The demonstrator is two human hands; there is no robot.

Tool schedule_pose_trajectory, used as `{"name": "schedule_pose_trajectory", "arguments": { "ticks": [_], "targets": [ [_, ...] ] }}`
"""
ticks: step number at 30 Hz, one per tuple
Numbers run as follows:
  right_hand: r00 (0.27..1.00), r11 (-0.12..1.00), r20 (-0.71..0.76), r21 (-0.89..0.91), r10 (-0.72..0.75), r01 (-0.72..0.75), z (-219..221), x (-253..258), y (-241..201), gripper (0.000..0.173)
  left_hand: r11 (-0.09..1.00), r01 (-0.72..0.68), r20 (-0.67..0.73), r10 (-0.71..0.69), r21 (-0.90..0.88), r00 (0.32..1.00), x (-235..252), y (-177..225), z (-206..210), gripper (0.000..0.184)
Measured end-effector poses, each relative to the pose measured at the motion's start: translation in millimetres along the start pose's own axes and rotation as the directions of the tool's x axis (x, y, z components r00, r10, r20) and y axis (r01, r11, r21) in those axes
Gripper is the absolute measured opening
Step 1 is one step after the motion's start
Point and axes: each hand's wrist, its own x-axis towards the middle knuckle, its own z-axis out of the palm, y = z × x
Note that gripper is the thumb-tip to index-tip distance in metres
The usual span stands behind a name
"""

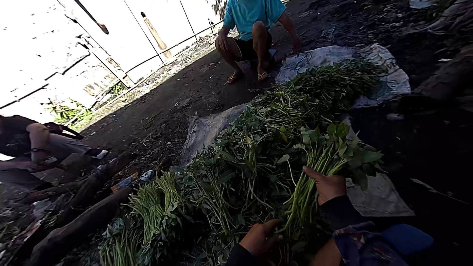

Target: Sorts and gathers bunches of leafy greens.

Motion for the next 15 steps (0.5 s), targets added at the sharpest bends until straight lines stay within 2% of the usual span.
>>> {"name": "schedule_pose_trajectory", "arguments": {
  "ticks": [2,3,5,7,9,11,12,13,14,15],
  "targets": [
    [1.000,1.000,-0.022,0.017,0.008,-0.007,-6.2,4.4,-4.4,0.080,0.993,0.009,-0.008,-0.010,-0.121,1.000,-1.7,-0.8,0.8,0.048],
    [0.999,0.999,-0.043,0.030,0.019,-0.017,-8.8,5.7,-6.7,0.077,0.992,0.021,-0.007,-0.022,-0.123,1.000,-3.1,-0.2,-0.2,0.047],
    [0.996,0.997,-0.081,0.068,0.030,-0.025,-13.7,8.7,-12.4,0.073,0.998,0.069,-0.020,-0.069,0.000,0.997,-4.6,0.9,-2.2,0.044],
    [0.996,0.996,-0.086,0.089,0.022,-0.015,-17.7,10.9,-17.1,0.072,0.964,0.160,-0.098,-0.142,0.211,0.985,-5.3,6.3,0.2,0.045],
    [0.996,0.996,-0.081,0.084,0.036,-0.029,-18.6,10.1,-17.5,0.071,0.866,0.301,-0.252,-0.212,0.399,0.944,-8.8,16.2,8.0,0.043],
    [0.993,0.993,-0.098,0.104,0.067,-0.057,-17.5,9.8,-16.6,0.068,0.817,0.351,-0.429,-0.143,0.457,0.892,-14.0,18.6,16.6,0.038],
    [0.990,0.989,-0.108,0.129,0.086,-0.072,-17.2,10.5,-15.8,0.067,0.857,0.314,-0.513,-0.068,0.410,0.856,-17.7,15.7,18.7,0.037],
    [0.988,0.983,-0.113,0.160,0.105,-0.086,-17.0,11.3,-14.8,0.067,0.933,0.220,-0.617,0.002,0.284,0.787,-21.1,11.6,19.1,0.036],
    [0.985,0.978,-0.112,0.180,0.128,-0.106,-16.2,11.4,-14.5,0.065,0.995,0.069,-0.735,0.006,0.071,0.678,-21.2,8.2,18.0,0.037],
    [0.983,0.973,-0.098,0.190,0.155,-0.134,-14.7,9.9,-14.8,0.063,0.976,-0.109,-0.817,-0.092,-0.187,0.570,-18.3,8.7,15.5,0.037]
  ]
}}
